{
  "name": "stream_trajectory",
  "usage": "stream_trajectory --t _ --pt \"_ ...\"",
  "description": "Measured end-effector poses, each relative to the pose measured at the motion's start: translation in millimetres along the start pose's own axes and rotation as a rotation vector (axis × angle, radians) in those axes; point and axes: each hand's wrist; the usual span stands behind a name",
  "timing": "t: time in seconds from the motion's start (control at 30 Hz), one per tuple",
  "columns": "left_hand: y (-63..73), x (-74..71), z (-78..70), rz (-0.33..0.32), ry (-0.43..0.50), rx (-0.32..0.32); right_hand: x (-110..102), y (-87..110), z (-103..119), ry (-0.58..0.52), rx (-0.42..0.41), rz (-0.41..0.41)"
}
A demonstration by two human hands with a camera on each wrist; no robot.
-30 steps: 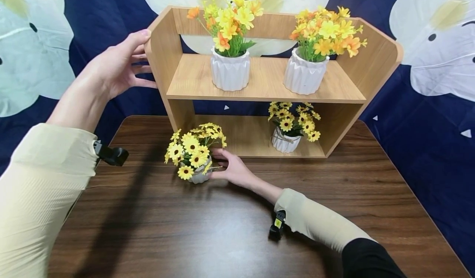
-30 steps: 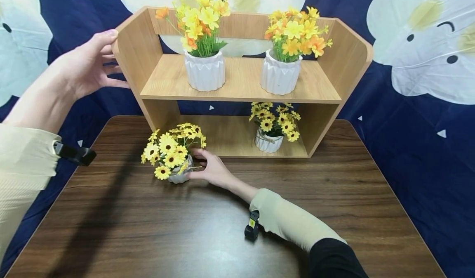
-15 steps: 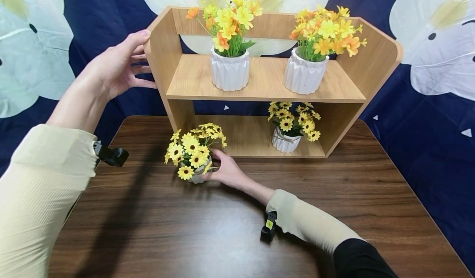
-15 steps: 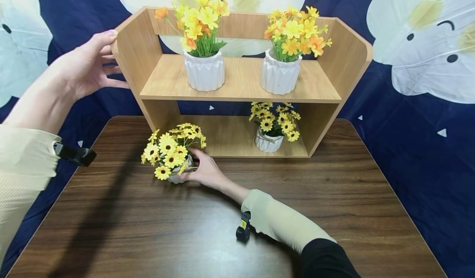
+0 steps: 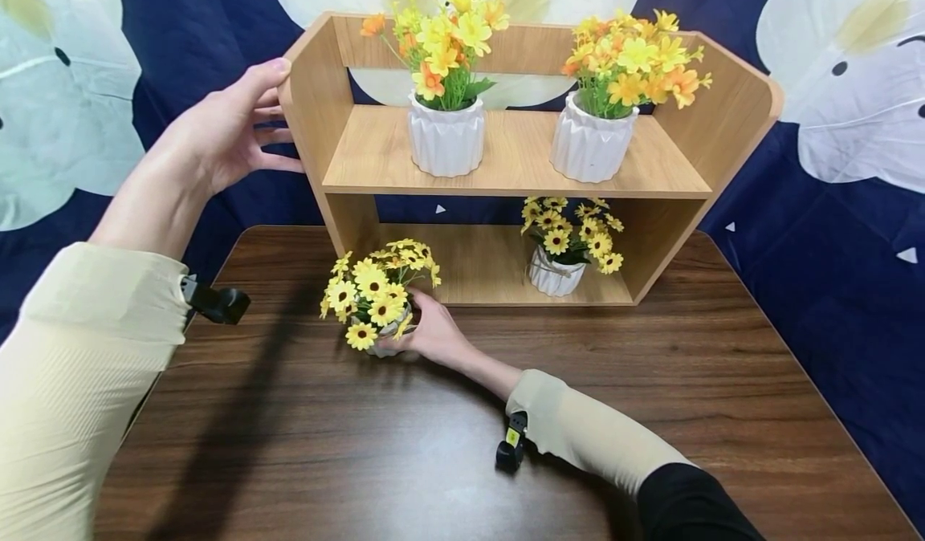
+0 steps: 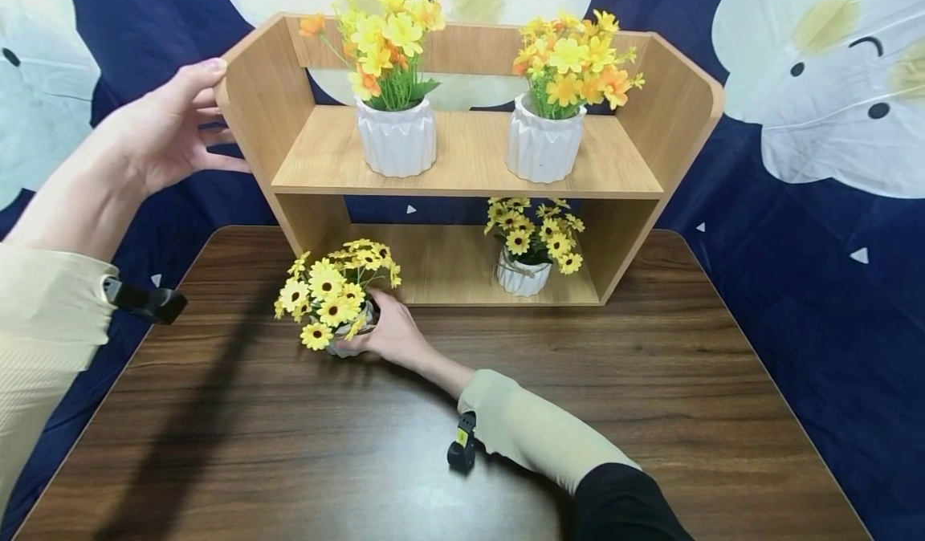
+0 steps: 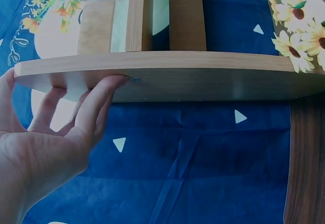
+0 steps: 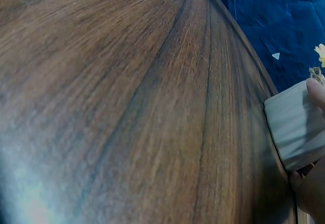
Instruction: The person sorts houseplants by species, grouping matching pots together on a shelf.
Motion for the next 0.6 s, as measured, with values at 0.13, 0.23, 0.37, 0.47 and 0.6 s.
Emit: stream_trajectory --t 0.13,0.23,0.37,0.47,0.6 --pt "0.1 -0.5 0.3 0.003 0.003 0.003 2.8 -1.4 0.3 -0.006 -0.003 -0.007" --pt "0.2 -0.3 0.2 0.008 0.006 0.005 4.0 -2.2 0.8 -0.006 -0.013 -0.015" --pt "0.1 -0.1 -0.2 0.007 0.004 0.007 4.5 -2.4 1.7 0.0 -0.037 -0.027" --pt "0.0 -0.3 -0.3 0.005 -0.005 0.007 4.7 -2.3 2.0 -0.009 -0.047 -0.032" --pt "-0.1 -0.7 0.2 0.004 0.009 0.002 5.7 -1.9 1.9 -0.026 -0.046 -0.038"
Point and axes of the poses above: each hand's wrist, its own y-axis away from the middle knuckle, its own x-axis out of the palm, z = x × y, and after that the axes turned 10 degrees about x, right-handed
